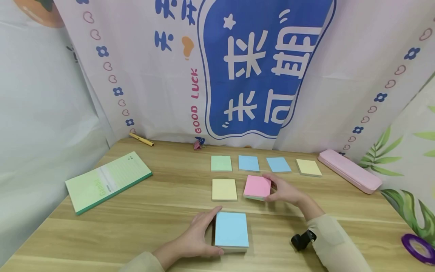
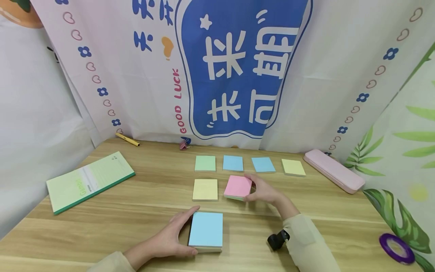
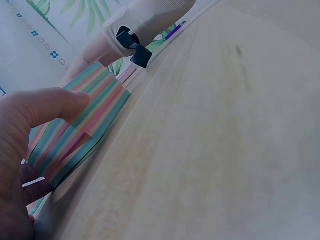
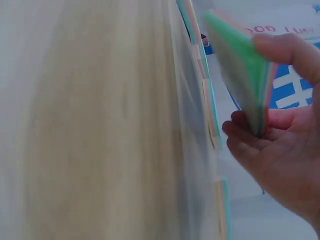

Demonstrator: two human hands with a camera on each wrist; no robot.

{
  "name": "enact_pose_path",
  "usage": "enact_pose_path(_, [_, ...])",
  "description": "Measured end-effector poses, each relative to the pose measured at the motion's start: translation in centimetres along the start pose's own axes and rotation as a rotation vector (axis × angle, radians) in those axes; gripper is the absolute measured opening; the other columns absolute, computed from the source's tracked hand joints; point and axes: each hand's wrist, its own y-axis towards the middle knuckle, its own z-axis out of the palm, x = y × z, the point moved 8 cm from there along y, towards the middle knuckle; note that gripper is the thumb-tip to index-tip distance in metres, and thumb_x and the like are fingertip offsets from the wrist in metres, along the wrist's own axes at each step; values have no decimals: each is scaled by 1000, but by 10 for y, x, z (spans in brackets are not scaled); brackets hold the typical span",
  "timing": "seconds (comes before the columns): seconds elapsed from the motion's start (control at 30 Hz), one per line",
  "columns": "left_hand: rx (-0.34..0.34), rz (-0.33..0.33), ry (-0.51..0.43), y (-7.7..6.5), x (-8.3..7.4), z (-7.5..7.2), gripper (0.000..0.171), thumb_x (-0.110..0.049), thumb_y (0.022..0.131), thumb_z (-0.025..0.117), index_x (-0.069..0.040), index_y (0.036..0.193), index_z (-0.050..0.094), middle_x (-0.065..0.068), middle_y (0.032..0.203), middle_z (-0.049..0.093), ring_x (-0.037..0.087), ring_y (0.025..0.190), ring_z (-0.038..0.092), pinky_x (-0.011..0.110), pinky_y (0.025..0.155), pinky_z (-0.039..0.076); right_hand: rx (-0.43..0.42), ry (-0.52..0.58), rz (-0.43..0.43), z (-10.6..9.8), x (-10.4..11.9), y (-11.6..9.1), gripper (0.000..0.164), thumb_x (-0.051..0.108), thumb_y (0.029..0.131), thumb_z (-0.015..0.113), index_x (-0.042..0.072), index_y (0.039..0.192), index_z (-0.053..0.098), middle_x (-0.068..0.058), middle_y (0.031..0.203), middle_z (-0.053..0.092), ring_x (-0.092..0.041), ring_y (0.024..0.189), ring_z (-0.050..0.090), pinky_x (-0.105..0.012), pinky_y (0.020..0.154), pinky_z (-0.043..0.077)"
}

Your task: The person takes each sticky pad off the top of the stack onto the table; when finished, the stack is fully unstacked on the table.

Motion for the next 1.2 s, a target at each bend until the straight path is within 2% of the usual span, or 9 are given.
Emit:
enact_pose_path(0.17, [1, -15, -10, -1, 0, 0, 101, -49, 58, 72, -15, 138, 20, 4, 133, 32, 34, 118, 21, 58, 91, 14, -10, -134, 25, 2, -19, 6, 83, 17, 62, 73, -5, 130, 29, -19, 125, 37, -28, 107, 37, -43, 89, 30])
enact_pose_path(0.23, [5, -21, -10, -1, 1, 0, 101, -50, 58, 72, -16, 138, 19, 5, 134, 31, 34, 119, 19, 58, 91, 13, -12, -193, 36, 2, -21, 7, 83, 17, 61, 74, -3, 130, 31, -18, 126, 37, -27, 109, 36, -43, 90, 28])
enact_pose_path(0.33, [10, -25, -9, 0, 1, 0, 101, -51, 58, 71, -17, 138, 18, 4, 135, 29, 34, 121, 18, 57, 92, 11, 4, -224, 38, 5, -24, 8, 84, 13, 61, 73, -3, 131, 29, -18, 128, 34, -28, 111, 34, -45, 92, 26])
enact_pose_path(0.57, [14, -32, -9, 0, 1, 2, 102, -50, 58, 71, -18, 138, 18, 5, 133, 31, 34, 119, 19, 58, 90, 15, 45, -86, 60, 6, -32, 6, 94, 5, 63, 70, -3, 136, 10, -22, 137, 19, -32, 124, 17, -44, 98, 15])
enact_pose_path(0.8, [18, -37, -9, -1, 2, 3, 102, -52, 59, 71, -18, 138, 17, 6, 134, 29, 35, 119, 19, 59, 89, 16, 59, 77, -5, 3, -30, 3, 93, 5, 69, 68, -4, 136, 3, -22, 139, 6, -35, 125, 9, -44, 98, 11])
enact_pose_path(1.0, [20, -38, -13, -1, 3, 3, 101, -51, 59, 71, -20, 138, 16, 5, 134, 29, 34, 119, 18, 59, 89, 17, 90, 249, -62, 4, -8, -3, 88, -1, 74, 63, -1, 137, 2, -18, 141, 2, -31, 126, 6, -41, 99, 9])
enact_pose_path(1.2, [8, -33, -8, -1, 2, 2, 102, -51, 58, 71, -19, 138, 17, 6, 134, 30, 35, 119, 19, 59, 89, 17, 108, 310, -181, 11, 29, -16, 82, 2, 75, 62, 0, 137, 8, -16, 141, 7, -29, 126, 8, -37, 99, 11])
